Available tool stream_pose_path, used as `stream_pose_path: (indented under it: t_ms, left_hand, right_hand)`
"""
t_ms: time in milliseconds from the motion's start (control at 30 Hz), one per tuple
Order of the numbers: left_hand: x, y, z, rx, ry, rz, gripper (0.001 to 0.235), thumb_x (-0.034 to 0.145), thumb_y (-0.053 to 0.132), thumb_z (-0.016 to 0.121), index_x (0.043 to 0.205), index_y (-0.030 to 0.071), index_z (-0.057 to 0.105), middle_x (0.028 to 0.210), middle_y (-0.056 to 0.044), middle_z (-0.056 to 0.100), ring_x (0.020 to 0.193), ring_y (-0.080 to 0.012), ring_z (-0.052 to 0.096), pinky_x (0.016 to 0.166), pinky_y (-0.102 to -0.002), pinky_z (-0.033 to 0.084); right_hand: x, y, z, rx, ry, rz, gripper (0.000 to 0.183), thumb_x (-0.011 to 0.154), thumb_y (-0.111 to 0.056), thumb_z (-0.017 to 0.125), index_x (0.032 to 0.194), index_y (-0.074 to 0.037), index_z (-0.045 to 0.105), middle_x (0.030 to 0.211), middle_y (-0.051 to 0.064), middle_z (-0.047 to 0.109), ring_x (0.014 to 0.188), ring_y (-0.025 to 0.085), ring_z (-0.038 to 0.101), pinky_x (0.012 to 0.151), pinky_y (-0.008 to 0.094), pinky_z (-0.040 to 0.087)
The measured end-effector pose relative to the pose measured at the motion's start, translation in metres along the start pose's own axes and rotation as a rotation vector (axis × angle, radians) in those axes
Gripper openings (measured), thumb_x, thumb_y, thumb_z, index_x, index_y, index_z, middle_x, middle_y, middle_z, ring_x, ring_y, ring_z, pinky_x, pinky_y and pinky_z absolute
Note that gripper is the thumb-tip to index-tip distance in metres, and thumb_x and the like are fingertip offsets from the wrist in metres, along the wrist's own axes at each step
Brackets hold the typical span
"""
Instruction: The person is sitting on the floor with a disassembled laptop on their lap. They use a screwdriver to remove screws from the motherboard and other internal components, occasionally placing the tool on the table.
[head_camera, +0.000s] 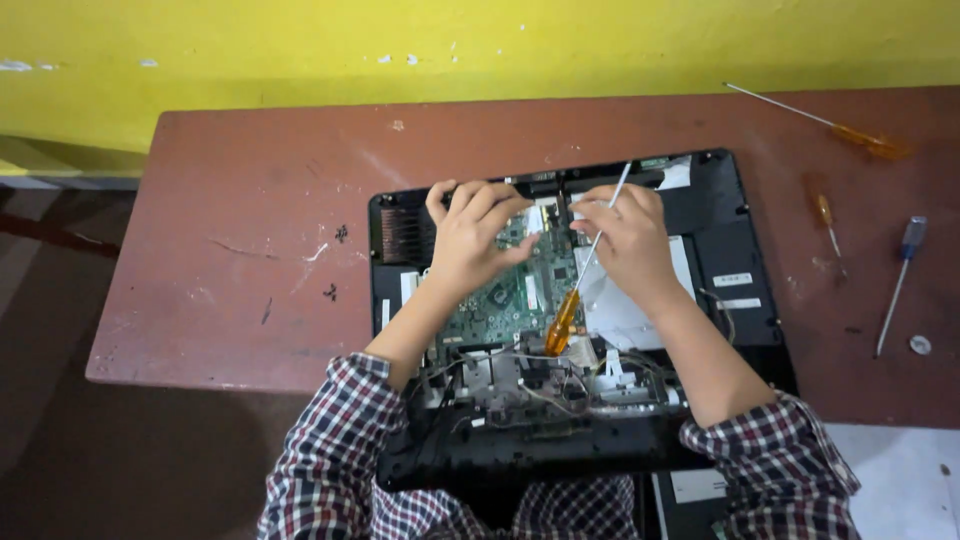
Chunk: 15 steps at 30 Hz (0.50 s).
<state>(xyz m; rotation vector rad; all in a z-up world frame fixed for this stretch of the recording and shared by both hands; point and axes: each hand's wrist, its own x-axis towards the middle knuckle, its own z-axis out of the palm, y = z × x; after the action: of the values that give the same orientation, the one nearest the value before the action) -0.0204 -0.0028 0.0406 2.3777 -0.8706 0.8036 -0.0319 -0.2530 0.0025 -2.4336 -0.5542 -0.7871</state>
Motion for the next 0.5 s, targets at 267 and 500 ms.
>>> stream_pose_path:
  t_ms: [267,500]
  left_hand:
    - [0.017,0.027,-0.008,-0.152,0.151,0.038,0.047,0.083,0.023,0.083,0.127,0.017,0.069,0.093,0.004,0.069,0.096,-0.0166,0.066,0.104,-0.041,0.035]
    - [0.027,0.104,-0.054,-0.42,0.129,0.139,0.053,0.082,0.009,0.084,0.133,0.007,0.068,0.094,-0.006,0.069,0.099,-0.0275,0.065,0.103,-0.047,0.038]
  right_hand:
    - [0.021,-0.046,-0.046,0.184,0.144,-0.269,0.024,0.099,-0.03,0.072,0.108,-0.008,0.075,0.095,0.004,0.071,0.092,0.028,0.069,0.088,0.038,0.053]
    - [0.002,-0.101,-0.129,0.444,0.229,-0.108,0.018,0.09,-0.019,0.082,0.098,-0.004,0.075,0.082,0.006,0.072,0.076,0.029,0.068,0.079,0.04,0.054]
